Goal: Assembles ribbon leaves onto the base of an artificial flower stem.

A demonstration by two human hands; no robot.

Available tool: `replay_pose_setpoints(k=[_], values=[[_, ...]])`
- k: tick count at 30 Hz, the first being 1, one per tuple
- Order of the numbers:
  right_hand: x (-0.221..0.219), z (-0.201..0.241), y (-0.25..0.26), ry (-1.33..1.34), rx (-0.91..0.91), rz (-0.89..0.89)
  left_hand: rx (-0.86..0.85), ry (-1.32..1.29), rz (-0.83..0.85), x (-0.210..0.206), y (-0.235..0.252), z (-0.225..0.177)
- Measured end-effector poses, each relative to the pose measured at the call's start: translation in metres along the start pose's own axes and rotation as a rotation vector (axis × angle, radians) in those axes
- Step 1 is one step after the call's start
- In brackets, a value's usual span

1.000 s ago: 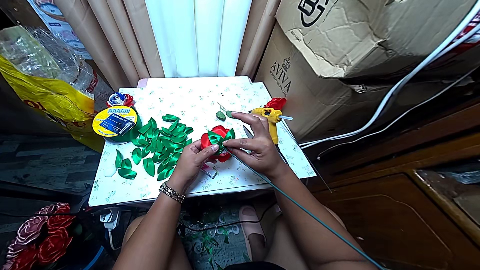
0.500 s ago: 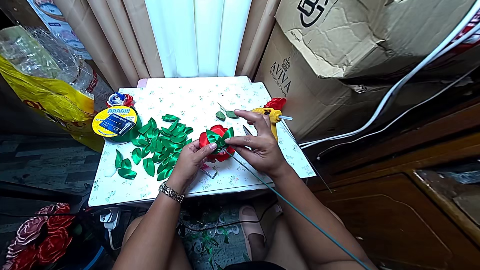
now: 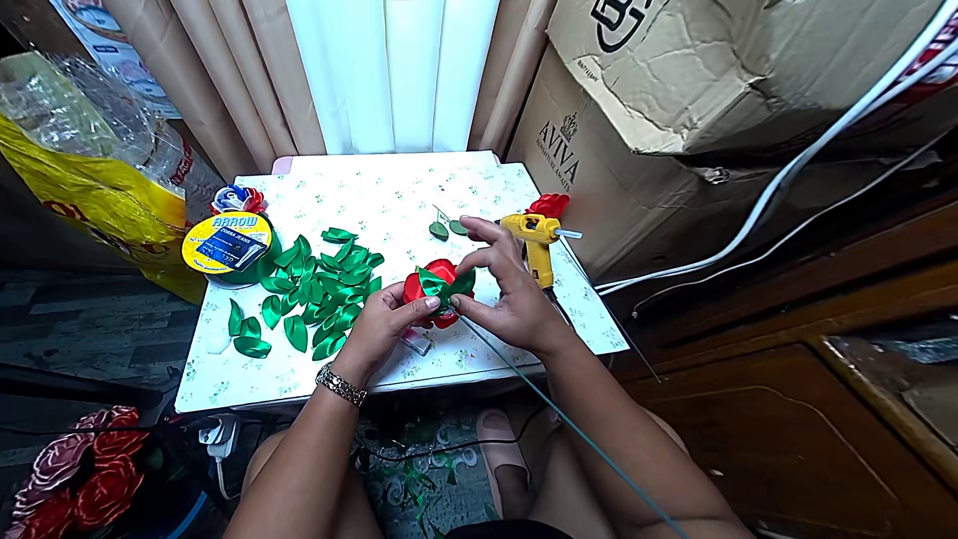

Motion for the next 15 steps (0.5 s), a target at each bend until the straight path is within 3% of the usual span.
replay_pose_setpoints(k=[3, 6, 10, 13, 15], values=[[0.010, -0.006, 0.000, 0.217, 0.000, -0.119, -0.013, -0.062, -0.041, 0.001, 0.001, 0.000], [0.020, -0.004, -0.004, 0.271, -0.089, -0.264, -0.026, -0.171, -0.137, 0.007, 0.001, -0.002], [0.011, 0.004, -0.009, 0.226, -0.127, -0.129, -0.088, -0.305, -0.267, 0.015, 0.002, -0.006], [-0.005, 0.015, -0.010, 0.175, -0.002, 0.030, -0.120, -0.340, -0.304, 0.017, 0.002, -0.007], [-0.013, 0.023, -0.011, 0.117, 0.087, -0.004, -0.133, -0.341, -0.282, 0.016, 0.002, -0.007]])
Point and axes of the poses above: each hand's wrist, its own y-axis towards the middle knuckle, its own x-axis out of the back of the hand, z = x × y, the point moved 6 cm from there along y, towards the middle knuckle, and after that the axes turned 10 degrees about -x, right-handed, at the moved point
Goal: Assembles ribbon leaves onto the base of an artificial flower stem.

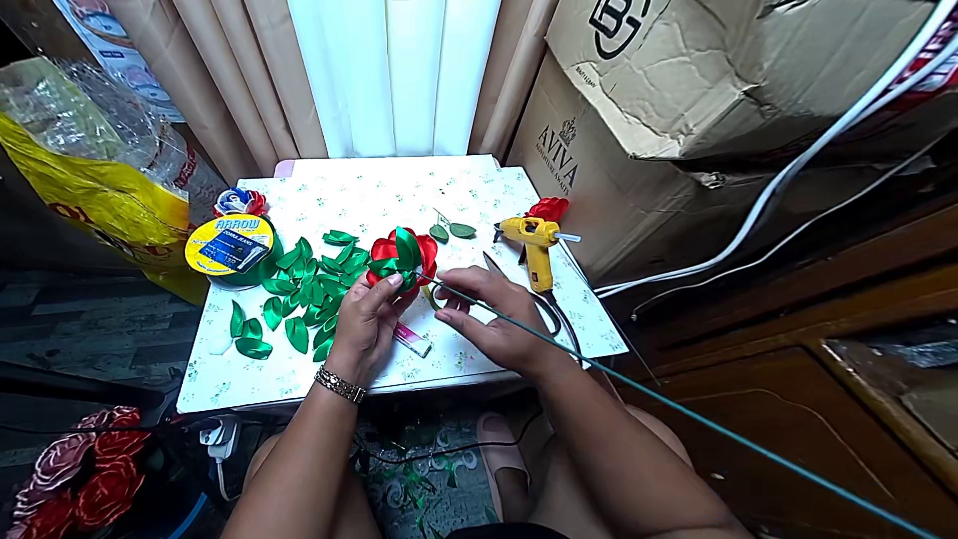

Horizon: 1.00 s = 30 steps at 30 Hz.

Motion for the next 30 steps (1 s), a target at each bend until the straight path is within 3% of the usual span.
replay_pose_setpoints(k=[4, 12, 23, 30], values=[[-0.008, 0.011, -0.002, -0.155, 0.174, -0.113, -0.031, 0.080, 0.082, -0.002, -0.001, 0.000], [-0.019, 0.013, -0.011, -0.204, 0.285, -0.152, -0.073, 0.236, 0.035, 0.001, -0.001, -0.004], [-0.024, 0.010, -0.018, -0.161, 0.296, -0.244, -0.175, 0.346, 0.028, 0.001, -0.001, -0.011], [-0.023, 0.010, -0.017, -0.157, 0.291, -0.237, -0.175, 0.318, 0.141, -0.001, -0.001, -0.014]])
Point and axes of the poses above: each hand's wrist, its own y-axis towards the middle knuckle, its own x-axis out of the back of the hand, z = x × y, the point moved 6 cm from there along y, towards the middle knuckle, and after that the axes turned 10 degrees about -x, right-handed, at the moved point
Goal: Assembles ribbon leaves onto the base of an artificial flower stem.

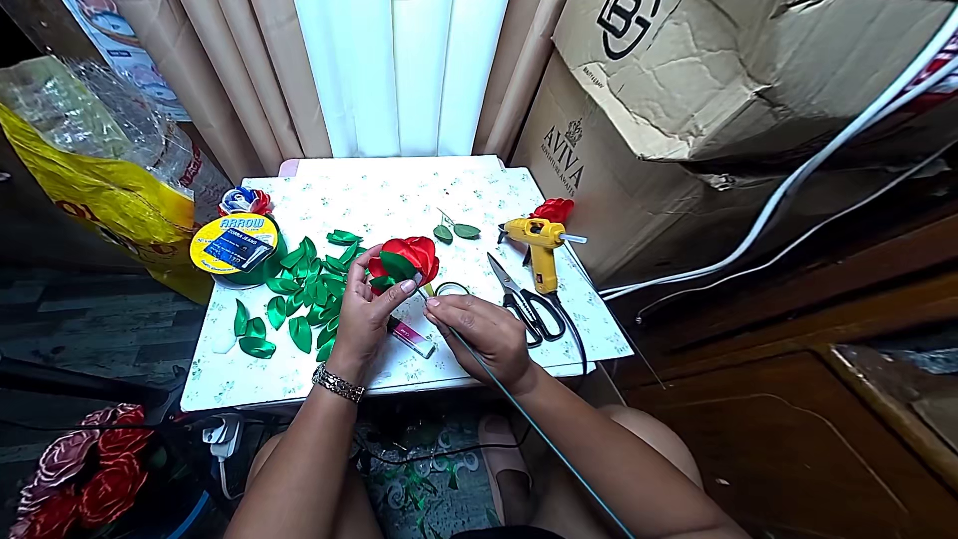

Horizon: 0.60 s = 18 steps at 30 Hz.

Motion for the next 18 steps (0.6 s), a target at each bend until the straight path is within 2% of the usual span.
replay_pose_setpoints(k=[5, 8, 10, 11, 15, 18], values=[[0.007, -0.004, 0.004, 0.019, -0.071, -0.077, -0.042, 0.015, -0.013, 0.009, 0.001, 0.000], [0.016, -0.011, 0.008, 0.051, -0.146, -0.109, -0.136, 0.120, -0.156, 0.022, 0.004, -0.010], [0.021, -0.016, 0.011, 0.050, -0.164, -0.127, -0.152, 0.196, -0.281, 0.030, 0.006, -0.015], [0.022, -0.017, 0.011, 0.043, -0.169, -0.132, -0.147, 0.222, -0.293, 0.032, 0.006, -0.016], [0.023, -0.016, 0.013, 0.016, -0.169, -0.133, -0.211, 0.341, -0.194, 0.029, 0.006, -0.017], [0.021, -0.016, 0.012, 0.019, -0.159, -0.136, -0.242, 0.364, -0.206, 0.024, 0.004, -0.014]])
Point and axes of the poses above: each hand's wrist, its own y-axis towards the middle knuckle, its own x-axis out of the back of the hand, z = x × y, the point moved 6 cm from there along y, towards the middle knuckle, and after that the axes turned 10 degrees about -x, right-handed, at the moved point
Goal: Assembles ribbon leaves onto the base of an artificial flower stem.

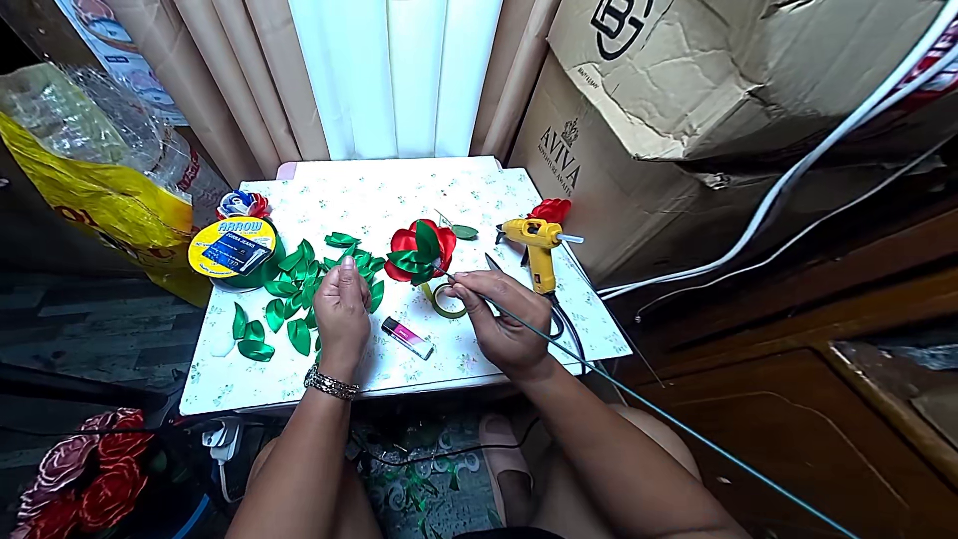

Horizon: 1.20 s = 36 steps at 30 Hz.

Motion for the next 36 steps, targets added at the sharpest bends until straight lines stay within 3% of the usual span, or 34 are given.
replay_pose_setpoints(k=[6, 12, 14, 16, 19, 22, 28, 36], values=[[0.007, -0.005, 0.003, -0.032, -0.020, -0.043, -0.177, -0.070, 0.204, -0.014, -0.005, -0.018], [0.020, -0.006, 0.012, -0.047, -0.044, -0.076, -0.359, -0.134, 0.679, -0.040, -0.041, -0.041], [0.020, -0.002, 0.012, -0.046, -0.014, -0.064, -0.404, -0.025, 0.514, -0.032, -0.038, -0.039], [0.015, 0.005, 0.010, -0.036, 0.029, -0.030, -0.341, 0.125, 0.298, -0.015, -0.025, -0.032], [0.002, 0.015, 0.001, -0.021, 0.082, 0.047, -0.055, -0.007, 0.246, -0.008, -0.010, -0.018], [-0.014, 0.021, -0.011, -0.017, 0.132, 0.109, 0.117, -0.186, 0.203, -0.013, -0.011, -0.014], [-0.027, 0.024, -0.022, -0.045, 0.191, 0.159, 0.240, -0.238, 0.101, -0.015, -0.017, -0.008], [-0.026, 0.021, -0.024, -0.006, 0.191, 0.151, 0.229, -0.228, 0.122, -0.015, -0.013, -0.008]])
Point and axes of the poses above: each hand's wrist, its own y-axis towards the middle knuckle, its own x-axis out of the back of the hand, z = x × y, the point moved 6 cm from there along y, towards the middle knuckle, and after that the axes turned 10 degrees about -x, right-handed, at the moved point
